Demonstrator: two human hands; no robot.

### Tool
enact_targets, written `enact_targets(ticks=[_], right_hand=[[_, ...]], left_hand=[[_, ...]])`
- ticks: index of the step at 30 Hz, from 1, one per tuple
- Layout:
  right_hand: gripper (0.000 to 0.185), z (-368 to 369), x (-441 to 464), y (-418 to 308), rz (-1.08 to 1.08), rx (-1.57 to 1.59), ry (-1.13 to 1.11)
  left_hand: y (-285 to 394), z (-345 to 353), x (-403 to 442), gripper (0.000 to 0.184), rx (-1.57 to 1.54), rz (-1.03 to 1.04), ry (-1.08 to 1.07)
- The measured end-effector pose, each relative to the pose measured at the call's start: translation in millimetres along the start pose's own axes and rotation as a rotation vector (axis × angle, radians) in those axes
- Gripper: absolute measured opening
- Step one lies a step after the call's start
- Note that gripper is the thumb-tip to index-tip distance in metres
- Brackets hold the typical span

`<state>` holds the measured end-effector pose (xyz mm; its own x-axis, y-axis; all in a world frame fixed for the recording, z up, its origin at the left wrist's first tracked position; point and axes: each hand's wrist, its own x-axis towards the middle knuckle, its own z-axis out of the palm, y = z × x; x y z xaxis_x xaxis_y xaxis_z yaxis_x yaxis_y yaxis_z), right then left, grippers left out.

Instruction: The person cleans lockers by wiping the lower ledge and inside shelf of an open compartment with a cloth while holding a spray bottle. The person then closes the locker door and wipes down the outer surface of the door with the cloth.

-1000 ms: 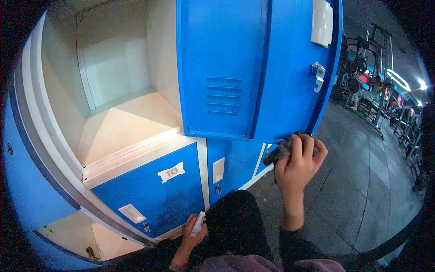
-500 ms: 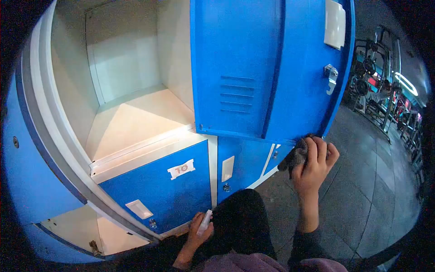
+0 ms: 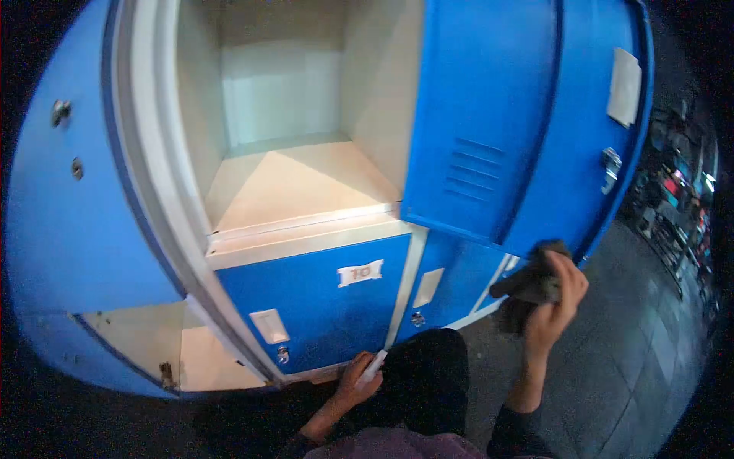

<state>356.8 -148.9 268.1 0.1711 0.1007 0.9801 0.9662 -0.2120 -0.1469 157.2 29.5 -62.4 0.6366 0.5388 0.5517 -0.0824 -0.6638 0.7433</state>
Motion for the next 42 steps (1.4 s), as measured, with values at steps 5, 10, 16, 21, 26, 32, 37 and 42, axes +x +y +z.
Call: enact_targets(ticks=[5,10,16,21,26,32,37,42], right_hand=[[0.031,-1.0,-26.7,-1.2,0.398,0.545,0.252],[0.032,2.9,-62.7,10.7,0.211,0.325,0.302],[0.047,12.2,-68.1,-15.2,0.035,0.452,0.227],[0.044,30.1,-58.0,-40.6,0.048,0.564,0.121],[0.044,73.3,-12.1,-93.0,-0.148,0.707,-0.132],[0.054,154.5,10.2,-191.7,-0.555,0.759,-0.356],[0.057,168.3,2.2,-254.2,-0.574,0.797,-0.291],[0.063,159.1,-5.9,-248.7,-0.473,0.679,-0.268]], left_hand=[[112.4,-54.4,35.6,0.043,-0.043,-0.074,0.159],[226.0,-117.0,94.0,0.057,-0.186,-0.140,0.197],[263.0,-139.0,137.9,0.056,-0.118,-0.086,0.272],[248.9,-138.6,135.2,0.058,-0.090,-0.075,0.314],[226.0,-140.9,93.0,0.057,-0.162,-0.136,0.260],[169.0,-131.0,23.7,0.054,-0.262,-0.260,0.244],[139.6,-124.5,-7.5,0.055,-0.111,-0.333,0.232],[130.8,-111.7,-14.4,0.054,-0.196,-0.365,0.150]])
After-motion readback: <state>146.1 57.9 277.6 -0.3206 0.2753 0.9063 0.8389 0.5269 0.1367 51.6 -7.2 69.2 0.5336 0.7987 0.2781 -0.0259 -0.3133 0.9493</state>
